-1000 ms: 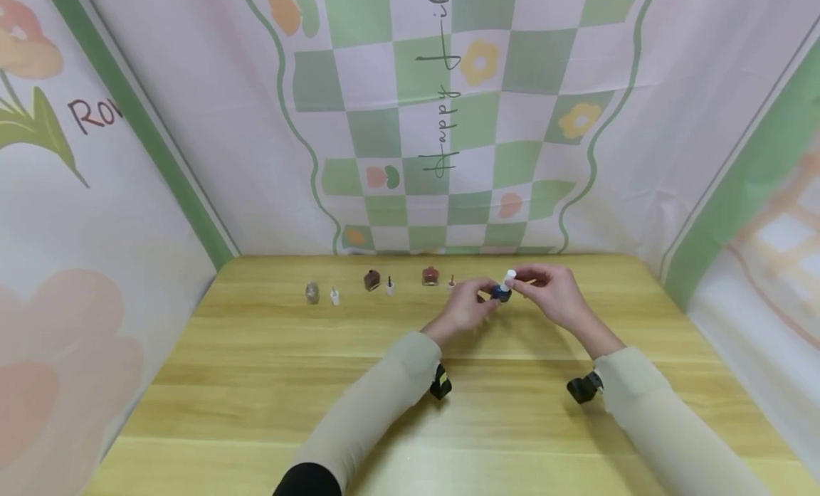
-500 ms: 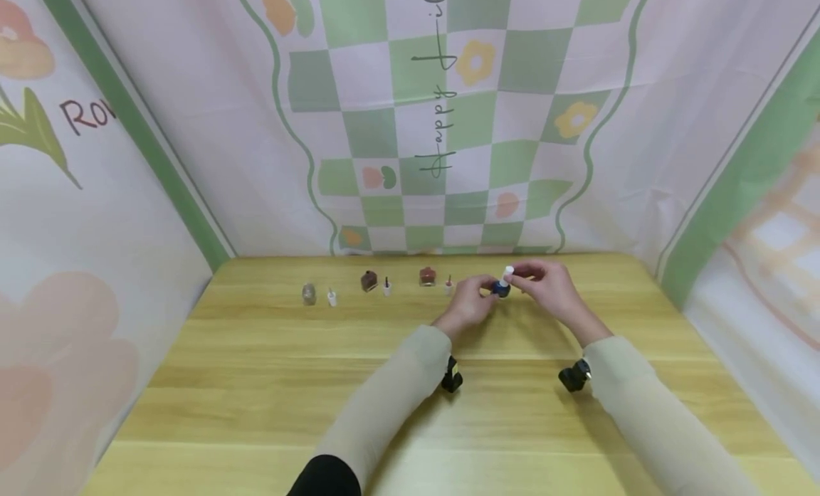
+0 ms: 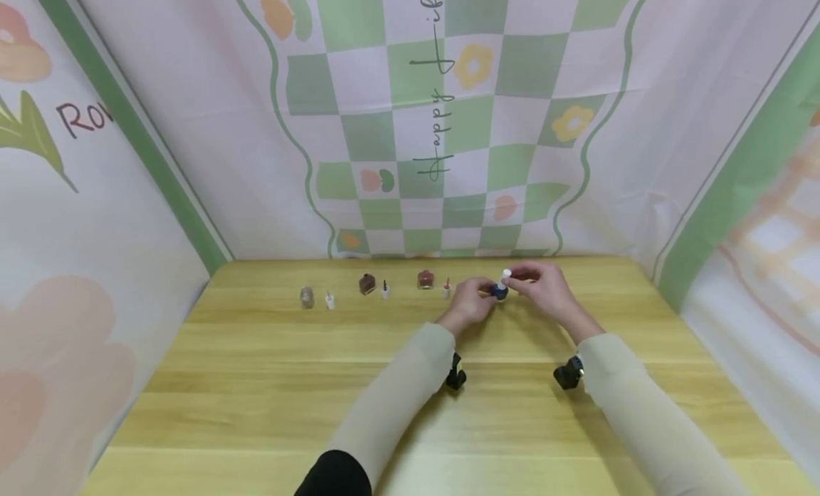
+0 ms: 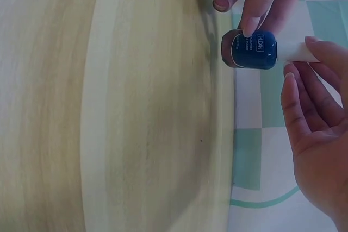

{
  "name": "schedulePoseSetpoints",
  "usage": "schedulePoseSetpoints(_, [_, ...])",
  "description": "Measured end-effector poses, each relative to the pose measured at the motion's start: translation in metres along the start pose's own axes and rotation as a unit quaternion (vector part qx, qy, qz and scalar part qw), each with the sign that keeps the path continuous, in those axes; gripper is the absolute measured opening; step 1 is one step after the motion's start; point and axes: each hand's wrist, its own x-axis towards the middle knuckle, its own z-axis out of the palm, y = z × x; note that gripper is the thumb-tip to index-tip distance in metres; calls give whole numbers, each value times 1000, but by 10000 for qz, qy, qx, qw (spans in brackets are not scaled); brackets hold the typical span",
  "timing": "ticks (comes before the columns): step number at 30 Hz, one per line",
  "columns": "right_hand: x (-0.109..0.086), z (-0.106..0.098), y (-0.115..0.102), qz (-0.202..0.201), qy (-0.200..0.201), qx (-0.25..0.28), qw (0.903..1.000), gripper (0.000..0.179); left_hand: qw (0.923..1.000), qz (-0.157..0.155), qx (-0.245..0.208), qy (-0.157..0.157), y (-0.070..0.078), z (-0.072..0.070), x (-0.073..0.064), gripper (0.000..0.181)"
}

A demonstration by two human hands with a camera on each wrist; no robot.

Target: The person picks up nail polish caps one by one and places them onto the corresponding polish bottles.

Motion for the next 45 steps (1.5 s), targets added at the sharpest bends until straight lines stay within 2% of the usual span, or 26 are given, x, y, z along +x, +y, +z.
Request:
schedulePoseSetpoints(7, [2, 4, 2, 13, 70, -199, 9998, 27, 9997, -220, 15, -53, 5, -2, -3, 24])
schedulePoseSetpoints(15, [0, 10, 7, -7, 9, -145, 9999, 29, 9997, -139, 189, -110, 0, 1, -6, 22])
schedulePoseSetpoints(22, [1, 12, 7, 43, -25, -242, 9997, 28, 9989, -251, 296, -249, -3, 3, -2, 27])
schedulePoseSetpoints(28, [-1, 11, 7, 4, -80, -243, 9997, 32, 9985, -19, 382, -385, -5, -4, -8, 35])
schedulePoseSetpoints(35, [-12, 1, 4, -65, -116, -499, 9987, 40, 9956, 188, 663, -627, -6, -14, -17, 49])
schedulePoseSetpoints(45, [-25, -14, -14, -595, -226, -977, 9932, 45, 9904, 479, 993, -835, 5, -39, -33, 47])
